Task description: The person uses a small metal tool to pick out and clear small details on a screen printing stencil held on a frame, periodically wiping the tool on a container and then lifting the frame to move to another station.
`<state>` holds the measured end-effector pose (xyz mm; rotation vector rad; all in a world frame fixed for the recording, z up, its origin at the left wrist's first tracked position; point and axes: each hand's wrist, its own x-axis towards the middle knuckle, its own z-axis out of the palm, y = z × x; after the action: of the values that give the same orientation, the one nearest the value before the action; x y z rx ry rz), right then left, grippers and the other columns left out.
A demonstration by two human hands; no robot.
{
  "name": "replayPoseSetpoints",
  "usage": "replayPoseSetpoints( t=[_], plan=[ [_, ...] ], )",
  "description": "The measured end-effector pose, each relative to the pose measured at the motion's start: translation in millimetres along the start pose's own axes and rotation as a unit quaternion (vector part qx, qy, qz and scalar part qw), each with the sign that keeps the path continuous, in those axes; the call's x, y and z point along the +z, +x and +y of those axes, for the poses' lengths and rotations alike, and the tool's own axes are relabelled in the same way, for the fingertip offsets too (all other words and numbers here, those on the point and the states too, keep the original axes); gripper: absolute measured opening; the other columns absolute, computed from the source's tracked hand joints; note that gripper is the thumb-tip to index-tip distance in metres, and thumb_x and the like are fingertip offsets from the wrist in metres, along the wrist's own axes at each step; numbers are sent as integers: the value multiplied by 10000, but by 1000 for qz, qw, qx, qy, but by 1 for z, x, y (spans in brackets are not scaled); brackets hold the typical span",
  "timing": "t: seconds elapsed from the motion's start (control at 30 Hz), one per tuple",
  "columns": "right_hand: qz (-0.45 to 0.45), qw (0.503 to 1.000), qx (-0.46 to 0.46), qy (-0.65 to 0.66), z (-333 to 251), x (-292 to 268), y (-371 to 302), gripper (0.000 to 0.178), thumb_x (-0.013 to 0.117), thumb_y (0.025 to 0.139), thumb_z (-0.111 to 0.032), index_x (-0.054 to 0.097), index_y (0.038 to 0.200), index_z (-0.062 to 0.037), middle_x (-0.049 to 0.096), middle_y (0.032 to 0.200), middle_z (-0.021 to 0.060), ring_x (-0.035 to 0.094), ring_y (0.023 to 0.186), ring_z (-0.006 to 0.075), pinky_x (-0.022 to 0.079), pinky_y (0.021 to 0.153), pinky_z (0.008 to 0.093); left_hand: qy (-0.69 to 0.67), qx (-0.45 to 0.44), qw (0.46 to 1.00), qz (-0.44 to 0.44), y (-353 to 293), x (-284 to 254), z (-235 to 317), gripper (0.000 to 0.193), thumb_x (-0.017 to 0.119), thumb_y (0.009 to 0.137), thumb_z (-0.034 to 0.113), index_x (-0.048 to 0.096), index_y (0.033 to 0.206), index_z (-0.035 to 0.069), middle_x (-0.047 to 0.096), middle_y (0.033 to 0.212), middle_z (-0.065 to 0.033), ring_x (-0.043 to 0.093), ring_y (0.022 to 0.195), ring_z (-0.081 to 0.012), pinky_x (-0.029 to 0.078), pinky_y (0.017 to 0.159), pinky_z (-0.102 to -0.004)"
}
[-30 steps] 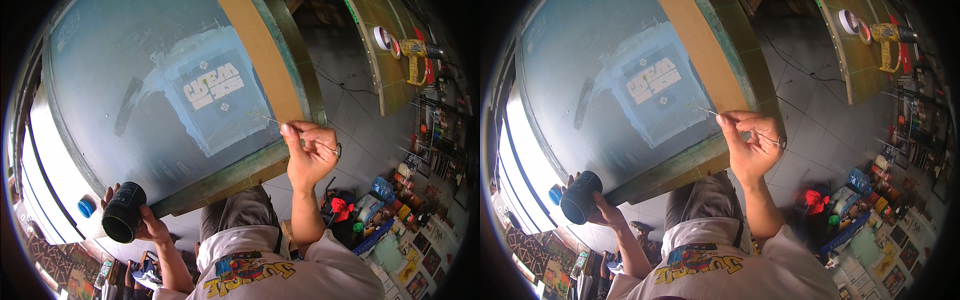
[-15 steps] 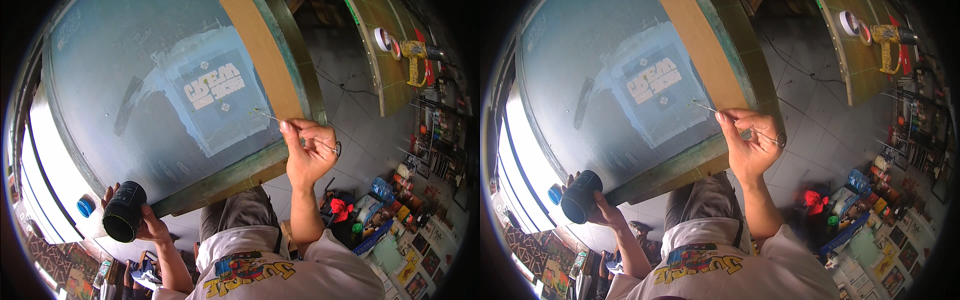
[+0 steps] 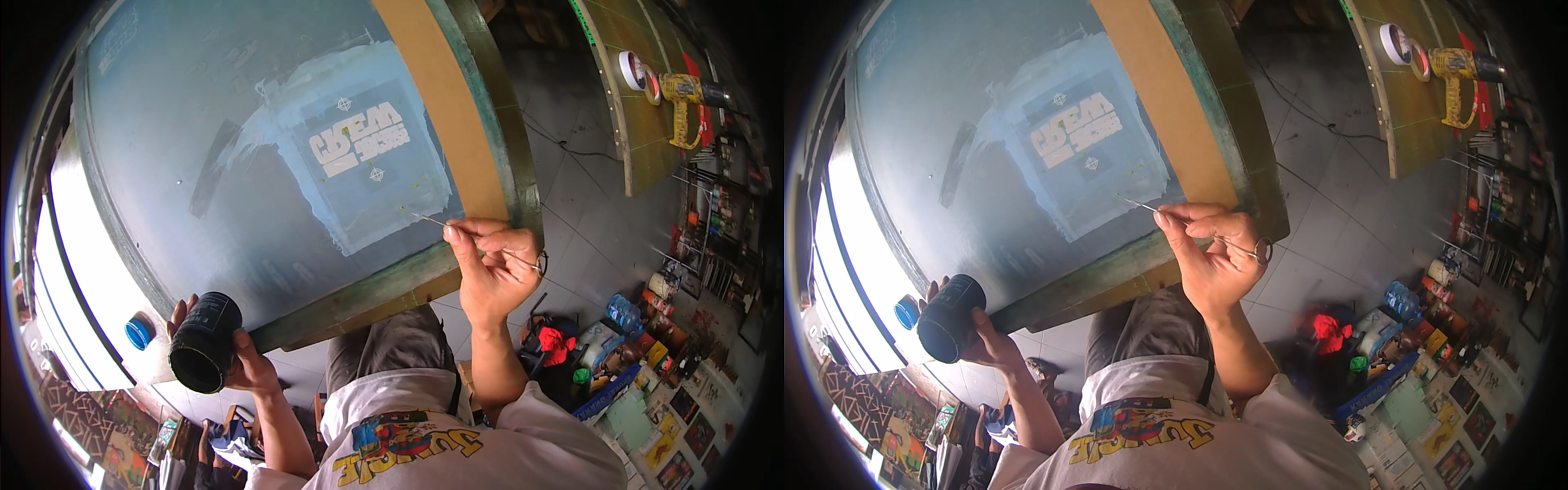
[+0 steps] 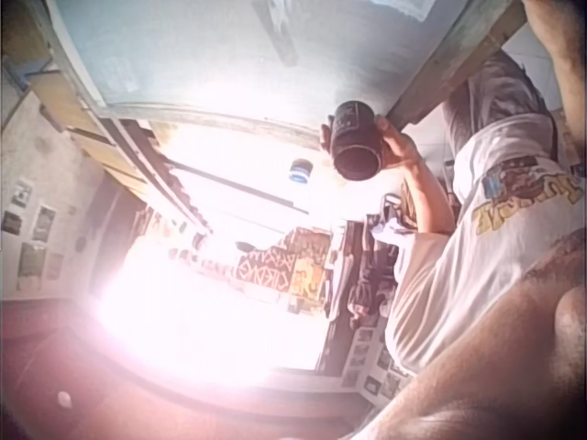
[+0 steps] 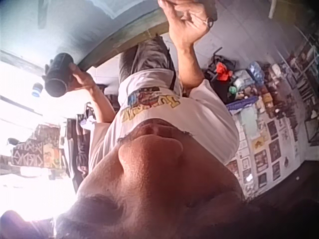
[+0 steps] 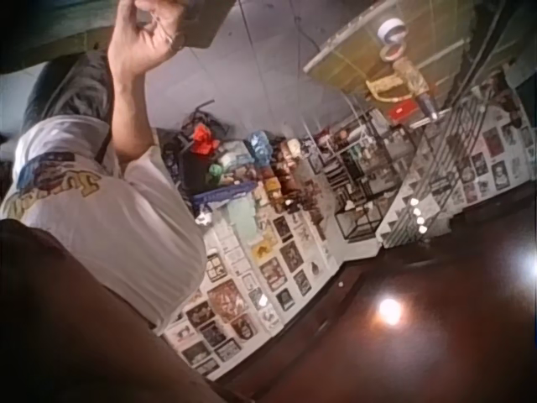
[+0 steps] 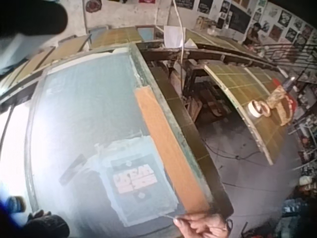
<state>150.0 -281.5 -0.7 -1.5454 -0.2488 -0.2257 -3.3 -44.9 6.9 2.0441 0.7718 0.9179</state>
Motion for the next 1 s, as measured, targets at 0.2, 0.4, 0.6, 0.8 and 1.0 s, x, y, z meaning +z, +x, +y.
replayPoseSetpoints(
  t=[0.2,0.4,0.6,0.8,1.0],
  plan=[
    [-12,1000,-1,-17,1,0,1,309,688,776,183,476,879,-16,684,852,214,704,783,221,606,677,303,-10,14,1000,13,0,2,-2,862,712,841,440,283,1423,-30,444,1366,-220,533,1207,-352,487,986,-459],
    [-10,1000,5,-8,0,0,1,305,692,774,181,478,872,-12,685,846,210,706,786,223,607,682,303,-16,33,999,16,1,2,-2,774,718,846,374,342,1399,-15,483,1351,-213,556,1193,-355,520,964,-455],
    [-7,1000,11,-10,-1,0,2,297,691,778,178,480,866,-12,686,845,213,706,786,223,607,693,306,-24,30,999,21,1,4,-1,775,723,840,382,350,1387,-21,483,1347,-213,557,1192,-352,521,964,-452],
    [-11,1000,8,-13,0,-1,1,293,686,782,178,479,869,-11,686,842,213,706,787,223,608,695,308,-12,-2,1000,1,0,1,1,901,720,830,455,262,1427,-40,428,1370,-206,508,1232,-352,454,1016,-458],
    [-13,1000,9,-9,0,-1,1,295,681,783,182,477,873,-11,685,842,212,705,787,225,607,695,310,-22,26,999,11,1,3,0,781,722,841,369,338,1380,-46,481,1346,-213,555,1193,-338,507,983,-441]
  ],
)
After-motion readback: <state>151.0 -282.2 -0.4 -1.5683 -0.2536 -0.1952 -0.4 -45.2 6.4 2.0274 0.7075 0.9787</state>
